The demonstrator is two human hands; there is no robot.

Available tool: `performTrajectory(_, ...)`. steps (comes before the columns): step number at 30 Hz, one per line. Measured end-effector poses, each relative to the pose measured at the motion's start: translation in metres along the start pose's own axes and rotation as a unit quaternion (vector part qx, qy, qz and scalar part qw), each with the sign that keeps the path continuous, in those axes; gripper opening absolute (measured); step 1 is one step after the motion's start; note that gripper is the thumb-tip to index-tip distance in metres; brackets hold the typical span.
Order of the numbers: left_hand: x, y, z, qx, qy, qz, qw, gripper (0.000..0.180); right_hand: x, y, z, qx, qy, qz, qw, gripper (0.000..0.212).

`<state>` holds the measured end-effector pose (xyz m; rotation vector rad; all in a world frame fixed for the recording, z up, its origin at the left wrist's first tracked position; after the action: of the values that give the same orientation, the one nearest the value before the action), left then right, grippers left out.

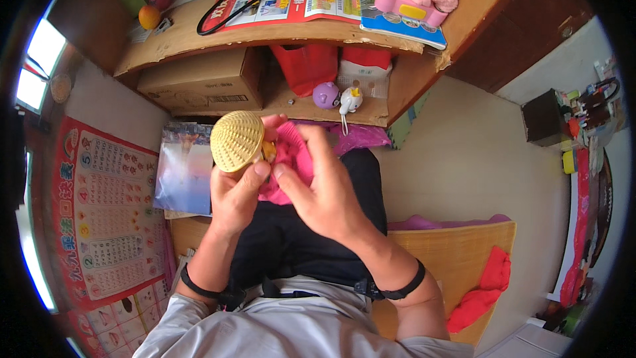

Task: Clean various small decorative and household objects with a pink cloth.

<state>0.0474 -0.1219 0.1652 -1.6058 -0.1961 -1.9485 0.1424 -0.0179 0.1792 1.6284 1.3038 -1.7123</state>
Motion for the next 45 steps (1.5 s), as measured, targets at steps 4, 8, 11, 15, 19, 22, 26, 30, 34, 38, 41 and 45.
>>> performTrajectory(4, -0.019, 0.009, 0.0, 0.035, 0.053, -0.039, 0.997, 0.06, 0.033, 0.007, 0.0, -0.016, -0.141, 0.086, 0.986, 0.036)
performTrajectory(8, -0.027, 0.0, -0.005, -0.004, 0.118, -0.019, 0.993, 0.051, 0.045, 0.002, -0.013, -0.017, -0.25, 0.145, 0.957, 0.028)
performTrajectory(11, -0.028, 0.001, -0.002, -0.013, 0.143, -0.024, 0.989, 0.05, 0.038, -0.004, -0.013, -0.005, -0.233, 0.126, 0.964, 0.027)
performTrajectory(15, -0.034, 0.005, 0.001, 0.009, 0.091, -0.056, 0.994, 0.054, 0.05, -0.001, -0.014, -0.003, -0.211, 0.13, 0.969, 0.025)
performTrajectory(19, -0.039, 0.007, 0.002, -0.035, -0.028, -0.053, 0.998, 0.055, 0.071, 0.006, -0.012, 0.001, -0.238, 0.152, 0.959, 0.018)
performTrajectory(22, -0.047, 0.006, -0.007, -0.019, -0.117, -0.062, 0.991, 0.049, 0.081, 0.009, -0.016, 0.016, -0.172, 0.149, 0.974, 0.016)
performTrajectory(26, -0.056, 0.003, -0.023, -0.036, -0.293, -0.055, 0.954, 0.034, 0.097, 0.008, -0.021, 0.038, -0.162, 0.161, 0.973, 0.014)
performTrajectory(30, -0.062, -0.003, -0.028, -0.033, -0.296, -0.083, 0.951, 0.031, 0.127, 0.006, -0.016, 0.032, -0.133, 0.178, 0.975, 0.019)
performTrajectory(34, -0.078, -0.015, -0.047, 0.01, -0.339, -0.109, 0.934, 0.028, 0.148, -0.007, -0.016, 0.06, -0.063, 0.167, 0.982, 0.03)
performTrajectory(38, -0.096, -0.036, -0.078, 0.11, -0.346, -0.097, 0.927, 0.031, 0.168, -0.025, -0.017, 0.064, -0.021, 0.19, 0.979, 0.04)
performTrajectory(41, -0.11, -0.055, -0.09, 0.101, -0.399, -0.07, 0.909, 0.034, 0.184, -0.044, -0.001, -0.015, 0.051, 0.196, 0.979, 0.038)
performTrajectory(45, -0.132, -0.066, -0.104, 0.138, -0.464, -0.033, 0.875, 0.033, 0.202, -0.066, 0.02, -0.047, 0.141, 0.138, 0.979, 0.035)
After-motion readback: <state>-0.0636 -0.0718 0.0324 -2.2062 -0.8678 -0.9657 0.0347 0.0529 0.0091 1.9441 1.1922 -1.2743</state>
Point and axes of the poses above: each hand's wrist, its own y-axis away from the middle knuckle, its own z-axis out of the palm, x = y × z, the point moved 7 cm from there along -y, towards the middle knuckle, and after that the axes turned 5 degrees about -x, right-handed, at the moved point
